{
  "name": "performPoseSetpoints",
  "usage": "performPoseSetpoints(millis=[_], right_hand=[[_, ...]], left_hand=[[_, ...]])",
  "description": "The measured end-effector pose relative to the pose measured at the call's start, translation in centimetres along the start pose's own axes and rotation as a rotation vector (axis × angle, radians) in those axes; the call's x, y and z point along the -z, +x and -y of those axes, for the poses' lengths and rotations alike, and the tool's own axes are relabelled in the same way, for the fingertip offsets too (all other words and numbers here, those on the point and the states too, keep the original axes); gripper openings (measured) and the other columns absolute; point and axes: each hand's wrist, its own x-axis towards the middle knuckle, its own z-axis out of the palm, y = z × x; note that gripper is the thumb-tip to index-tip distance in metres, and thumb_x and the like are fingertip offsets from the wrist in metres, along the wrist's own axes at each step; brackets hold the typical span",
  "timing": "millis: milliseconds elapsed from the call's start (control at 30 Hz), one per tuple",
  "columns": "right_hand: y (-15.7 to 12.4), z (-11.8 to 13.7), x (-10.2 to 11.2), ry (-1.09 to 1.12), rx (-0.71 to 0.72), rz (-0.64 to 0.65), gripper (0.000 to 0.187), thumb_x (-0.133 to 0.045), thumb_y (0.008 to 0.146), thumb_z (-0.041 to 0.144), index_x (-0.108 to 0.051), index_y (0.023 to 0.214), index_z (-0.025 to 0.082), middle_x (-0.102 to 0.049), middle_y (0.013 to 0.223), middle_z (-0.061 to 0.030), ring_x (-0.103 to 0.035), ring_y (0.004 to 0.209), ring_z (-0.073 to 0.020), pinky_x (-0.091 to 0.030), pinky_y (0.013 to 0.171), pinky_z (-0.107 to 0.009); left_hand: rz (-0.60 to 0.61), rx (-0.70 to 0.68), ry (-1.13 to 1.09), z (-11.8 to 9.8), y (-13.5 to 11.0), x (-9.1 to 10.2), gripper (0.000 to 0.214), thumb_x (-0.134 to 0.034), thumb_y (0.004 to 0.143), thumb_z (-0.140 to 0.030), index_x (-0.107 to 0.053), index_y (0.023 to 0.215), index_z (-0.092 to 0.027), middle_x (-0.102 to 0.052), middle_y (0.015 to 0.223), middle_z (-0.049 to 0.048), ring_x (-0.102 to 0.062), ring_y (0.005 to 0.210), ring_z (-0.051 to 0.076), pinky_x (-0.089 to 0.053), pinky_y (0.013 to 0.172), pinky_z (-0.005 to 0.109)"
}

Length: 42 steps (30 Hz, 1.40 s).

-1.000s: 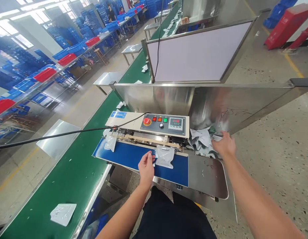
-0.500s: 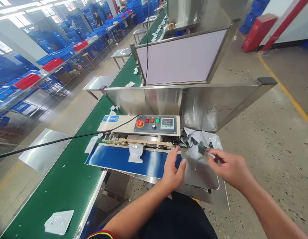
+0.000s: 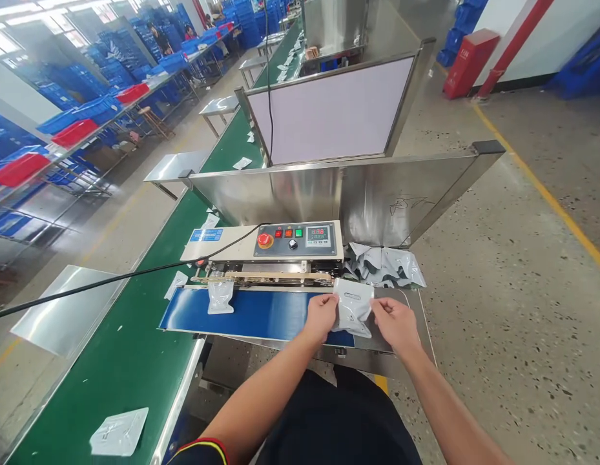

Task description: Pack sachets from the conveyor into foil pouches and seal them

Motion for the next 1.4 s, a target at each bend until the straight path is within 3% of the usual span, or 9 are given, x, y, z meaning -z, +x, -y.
performPoseSetpoints(millis=[233, 433, 567, 767, 933, 1000, 1100, 1233, 1400], right_hand=[[5.1, 2.3, -3.7, -0.144, 0.057, 0.163, 0.044, -0.068, 0.083, 0.063, -0.078, 0.076, 0.02, -0.067, 0.06, -0.0071, -0.059, 0.054, -0.0222, -0.047, 0.055, -0.033], [14.0, 6.5, -3.0, -0.376, 0.242, 0.039, 0.03, -0.067, 0.083, 0.025, -0.083, 0.107, 0.018, -0.077, 0.135, -0.0194, -0.069, 0.119, -0.0349, -0.05, 0.098, -0.042], [16.1, 7.6, -2.3, -0.432, 0.299, 0.077, 0.022, -0.062, 0.095, 0.026, -0.081, 0.101, 0.018, -0.08, 0.124, -0.0203, -0.069, 0.117, -0.0317, -0.045, 0.1, -0.04], [10.0, 6.0, 5.2, -0.381, 0.258, -0.003, 0.04, -0.056, 0.101, 0.049, -0.074, 0.122, 0.019, -0.079, 0.086, -0.0107, -0.071, 0.08, -0.0269, -0.049, 0.08, -0.037], [1.8, 4.3, 9.9, -0.315, 0.367, 0.121, 0.045, -0.06, 0.094, 0.063, -0.074, 0.11, 0.024, -0.077, 0.082, -0.0086, -0.072, 0.075, -0.0272, -0.053, 0.072, -0.036], [-0.5, 3.6, 9.7, -0.26, 0.389, 0.157, 0.045, -0.064, 0.093, 0.066, -0.074, 0.105, 0.024, -0.076, 0.08, -0.008, -0.072, 0.074, -0.0267, -0.055, 0.073, -0.035], [-2.5, 1.9, 7.6, -0.097, 0.327, 0.092, 0.053, -0.071, 0.087, 0.075, -0.074, 0.098, 0.023, -0.074, 0.074, -0.007, -0.068, 0.065, -0.0252, -0.056, 0.066, -0.034], [-3.0, -0.8, 3.8, 0.019, 0.23, 0.085, 0.063, -0.065, 0.086, 0.086, -0.068, 0.075, 0.024, -0.063, 0.058, -0.0042, -0.057, 0.054, -0.021, -0.046, 0.051, -0.03], [-0.8, -1.5, 0.5, -0.102, 0.163, -0.076, 0.055, -0.063, 0.082, 0.075, -0.075, 0.072, 0.022, -0.066, 0.06, -0.0066, -0.058, 0.058, -0.0224, -0.046, 0.056, -0.032]], left_hand=[[-0.118, 0.059, -0.234, -0.2, 1.5, 4.2, 0.056, -0.09, 0.073, -0.07, -0.077, 0.069, -0.015, -0.072, 0.07, 0.0066, -0.064, 0.071, 0.02, -0.054, 0.069, 0.031], [-0.587, -0.224, -0.172, -0.3, -2.9, 9.0, 0.055, -0.086, 0.088, -0.065, -0.084, 0.114, -0.016, -0.083, 0.114, 0.016, -0.078, 0.11, 0.029, -0.062, 0.1, 0.041], [-0.558, -0.318, -0.13, 0.0, -6.1, 8.5, 0.053, -0.075, 0.099, -0.068, -0.083, 0.107, -0.016, -0.082, 0.102, 0.0144, -0.078, 0.093, 0.025, -0.064, 0.09, 0.039], [-0.183, -0.517, 0.07, -1.0, -6.5, 3.0, 0.043, -0.063, 0.111, -0.056, -0.084, 0.113, -0.019, -0.083, 0.102, 0.0131, -0.078, 0.088, 0.023, -0.066, 0.081, 0.036], [-0.024, -0.732, 0.285, -3.0, -4.5, -1.7, 0.042, -0.066, 0.108, -0.045, -0.075, 0.14, -0.02, -0.079, 0.137, 0.0164, -0.073, 0.129, 0.032, -0.06, 0.115, 0.051], [0.077, -0.711, 0.299, -2.9, -4.2, -2.7, 0.034, -0.064, 0.108, -0.044, -0.08, 0.127, -0.021, -0.082, 0.128, 0.0143, -0.074, 0.125, 0.031, -0.059, 0.114, 0.048], [0.172, -0.575, 0.261, -1.6, -4.7, -3.1, 0.033, -0.06, 0.109, -0.042, -0.081, 0.097, -0.021, -0.082, 0.095, 0.0086, -0.075, 0.091, 0.023, -0.061, 0.091, 0.035], [0.083, -0.348, 0.161, 1.1, -5.4, -2.4, 0.037, -0.062, 0.106, -0.045, -0.079, 0.088, -0.018, -0.074, 0.082, 0.0047, -0.063, 0.077, 0.019, -0.05, 0.072, 0.029], [-0.051, -0.165, 0.081, 2.1, -3.3, -1.7, 0.049, -0.063, 0.101, -0.052, -0.068, 0.065, -0.018, -0.053, 0.062, -0.0016, -0.044, 0.063, 0.015, -0.038, 0.062, 0.027]])
